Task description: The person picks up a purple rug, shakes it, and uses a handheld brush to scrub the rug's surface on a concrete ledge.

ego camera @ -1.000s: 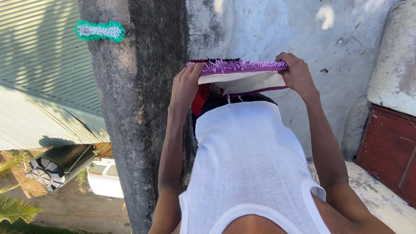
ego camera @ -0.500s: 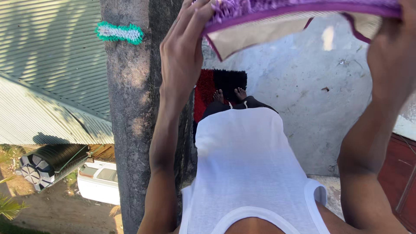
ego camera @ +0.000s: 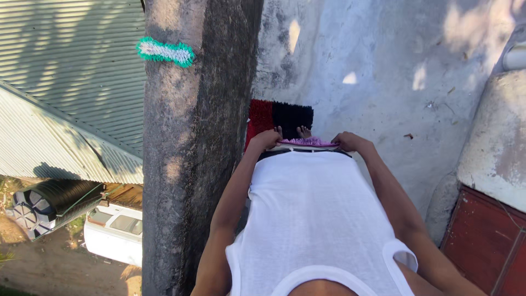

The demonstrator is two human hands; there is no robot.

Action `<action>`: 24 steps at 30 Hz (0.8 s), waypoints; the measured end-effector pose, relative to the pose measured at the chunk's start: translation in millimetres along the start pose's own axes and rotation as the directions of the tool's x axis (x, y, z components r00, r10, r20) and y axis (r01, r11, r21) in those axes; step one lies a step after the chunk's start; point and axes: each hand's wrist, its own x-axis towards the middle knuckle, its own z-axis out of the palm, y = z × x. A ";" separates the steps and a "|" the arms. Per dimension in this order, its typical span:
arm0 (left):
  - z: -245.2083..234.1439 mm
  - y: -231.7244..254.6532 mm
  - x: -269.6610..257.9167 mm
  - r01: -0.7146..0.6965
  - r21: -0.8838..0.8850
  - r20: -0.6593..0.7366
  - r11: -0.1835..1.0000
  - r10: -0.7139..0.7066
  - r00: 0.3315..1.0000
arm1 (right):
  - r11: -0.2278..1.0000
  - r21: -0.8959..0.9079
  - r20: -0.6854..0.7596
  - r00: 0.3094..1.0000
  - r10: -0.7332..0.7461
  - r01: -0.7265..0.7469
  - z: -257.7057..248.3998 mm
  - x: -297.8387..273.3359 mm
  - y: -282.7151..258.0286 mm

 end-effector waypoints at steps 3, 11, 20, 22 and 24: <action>-18.0 -7.6 -20.0 0.118 -0.167 -0.167 0.979 -0.146 0.975 | 0.996 0.038 -0.252 0.964 0.084 -0.077 -18.4 -15.8 -12.2; -185.1 109.4 -88.9 0.037 -0.125 -0.564 0.991 -0.102 0.820 | 0.998 -0.048 -0.686 0.728 -0.006 -0.038 -184.9 -107.7 -85.1; -222.1 223.1 -190.1 -0.066 0.278 -0.912 0.958 0.285 0.295 | 0.963 -0.268 -0.961 -0.063 -0.269 -0.020 -255.4 -279.2 -198.5; -183.5 207.0 -170.7 -0.238 0.462 -0.865 0.854 0.493 0.090 | 0.971 -0.234 -0.934 -0.290 -0.211 0.048 -214.1 -246.4 -186.0; -147.0 170.3 -115.5 -0.267 0.442 -0.833 0.856 0.502 0.232 | 0.991 -0.131 -0.976 -0.175 -0.130 -0.008 -169.4 -181.1 -152.5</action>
